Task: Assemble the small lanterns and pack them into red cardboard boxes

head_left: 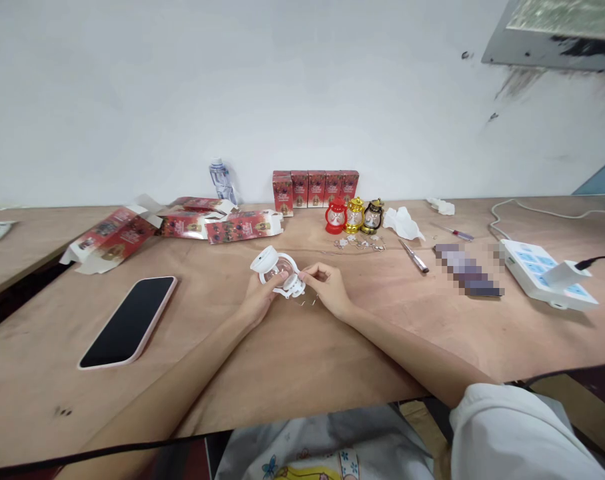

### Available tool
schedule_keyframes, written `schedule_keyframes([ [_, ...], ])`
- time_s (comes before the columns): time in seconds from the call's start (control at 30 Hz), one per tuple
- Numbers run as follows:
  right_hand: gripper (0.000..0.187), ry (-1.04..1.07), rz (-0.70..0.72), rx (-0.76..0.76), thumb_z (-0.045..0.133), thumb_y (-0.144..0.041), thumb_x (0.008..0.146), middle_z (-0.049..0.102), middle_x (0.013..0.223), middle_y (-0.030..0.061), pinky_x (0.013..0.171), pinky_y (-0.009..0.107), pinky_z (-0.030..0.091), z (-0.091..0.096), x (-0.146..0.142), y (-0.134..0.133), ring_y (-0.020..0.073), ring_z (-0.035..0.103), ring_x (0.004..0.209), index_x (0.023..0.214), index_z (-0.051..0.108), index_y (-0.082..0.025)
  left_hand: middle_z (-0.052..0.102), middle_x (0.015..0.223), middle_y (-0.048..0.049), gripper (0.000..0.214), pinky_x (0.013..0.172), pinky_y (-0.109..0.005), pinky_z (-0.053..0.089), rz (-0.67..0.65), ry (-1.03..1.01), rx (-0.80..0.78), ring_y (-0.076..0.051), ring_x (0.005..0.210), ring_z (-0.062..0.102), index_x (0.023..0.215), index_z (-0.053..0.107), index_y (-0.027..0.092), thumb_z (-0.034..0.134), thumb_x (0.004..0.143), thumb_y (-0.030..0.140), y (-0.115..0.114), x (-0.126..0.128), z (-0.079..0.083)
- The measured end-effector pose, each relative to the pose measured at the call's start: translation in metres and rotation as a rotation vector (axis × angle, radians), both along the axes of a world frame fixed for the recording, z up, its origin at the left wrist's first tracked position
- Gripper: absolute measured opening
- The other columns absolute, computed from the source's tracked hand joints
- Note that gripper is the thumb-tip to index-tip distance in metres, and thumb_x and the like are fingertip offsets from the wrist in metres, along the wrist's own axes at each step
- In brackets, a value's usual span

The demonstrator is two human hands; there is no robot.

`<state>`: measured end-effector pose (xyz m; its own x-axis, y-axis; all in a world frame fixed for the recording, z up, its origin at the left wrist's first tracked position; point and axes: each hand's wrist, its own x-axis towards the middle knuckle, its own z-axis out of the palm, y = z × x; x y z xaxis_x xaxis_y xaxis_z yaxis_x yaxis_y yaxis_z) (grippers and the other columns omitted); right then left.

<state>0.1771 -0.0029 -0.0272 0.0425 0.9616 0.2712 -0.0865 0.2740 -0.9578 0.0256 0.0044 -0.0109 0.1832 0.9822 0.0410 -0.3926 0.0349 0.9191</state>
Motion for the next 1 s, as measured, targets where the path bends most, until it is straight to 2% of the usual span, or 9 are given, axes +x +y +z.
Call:
schedule_keyframes([
  [0.53, 0.023, 0.137, -0.005, -0.116, 0.078, -0.032, 0.057, 0.067, 0.068, -0.0002, 0.069, 0.028, 0.049, 0.0039, -0.002, 0.0011, 0.0128, 0.06, 0.066, 0.067, 0.062, -0.018, 0.066, 0.082, -0.002, 0.035, 0.066, -0.026, 0.051, 0.002, -0.02, -0.026, -0.016, 0.075, 0.064, 0.09, 0.062, 0.015, 0.077, 0.06, 0.026, -0.0027, 0.0012, 0.0041],
  [0.73, 0.023, 0.174, 0.009, -0.13, 0.078, -0.03, 0.057, 0.067, 0.071, 0.0001, 0.071, 0.028, 0.049, 0.0039, -0.002, 0.0011, 0.0128, 0.061, 0.068, 0.068, 0.062, -0.019, 0.067, 0.086, -0.0021, 0.045, 0.068, -0.027, 0.05, 0.023, -0.015, -0.036, -0.017, 0.078, 0.064, 0.097, 0.059, 0.016, 0.077, 0.058, 0.027, -0.0024, 0.0007, 0.0034],
  [0.9, 0.023, 0.186, 0.005, -0.137, 0.078, -0.028, 0.055, 0.068, 0.072, 0.0002, 0.072, 0.029, 0.049, 0.0029, -0.002, 0.0016, 0.0138, 0.061, 0.07, 0.067, 0.061, -0.019, 0.067, 0.086, -0.0027, 0.044, 0.069, -0.029, 0.05, 0.028, 0.019, -0.005, -0.018, 0.079, 0.064, 0.098, 0.059, 0.016, 0.077, 0.059, 0.028, -0.0023, 0.0013, 0.0021],
  [1.0, 0.023, 0.201, 0.005, -0.147, 0.079, -0.028, 0.054, 0.068, 0.071, -0.0001, 0.069, 0.028, 0.049, 0.0021, -0.0019, 0.002, 0.0132, 0.06, 0.068, 0.066, 0.061, -0.019, 0.067, 0.083, -0.0031, 0.037, 0.069, -0.029, 0.049, 0.028, 0.071, 0.06, -0.018, 0.077, 0.063, 0.091, 0.062, 0.015, 0.077, 0.059, 0.029, -0.0024, 0.0025, 0.0011],
])
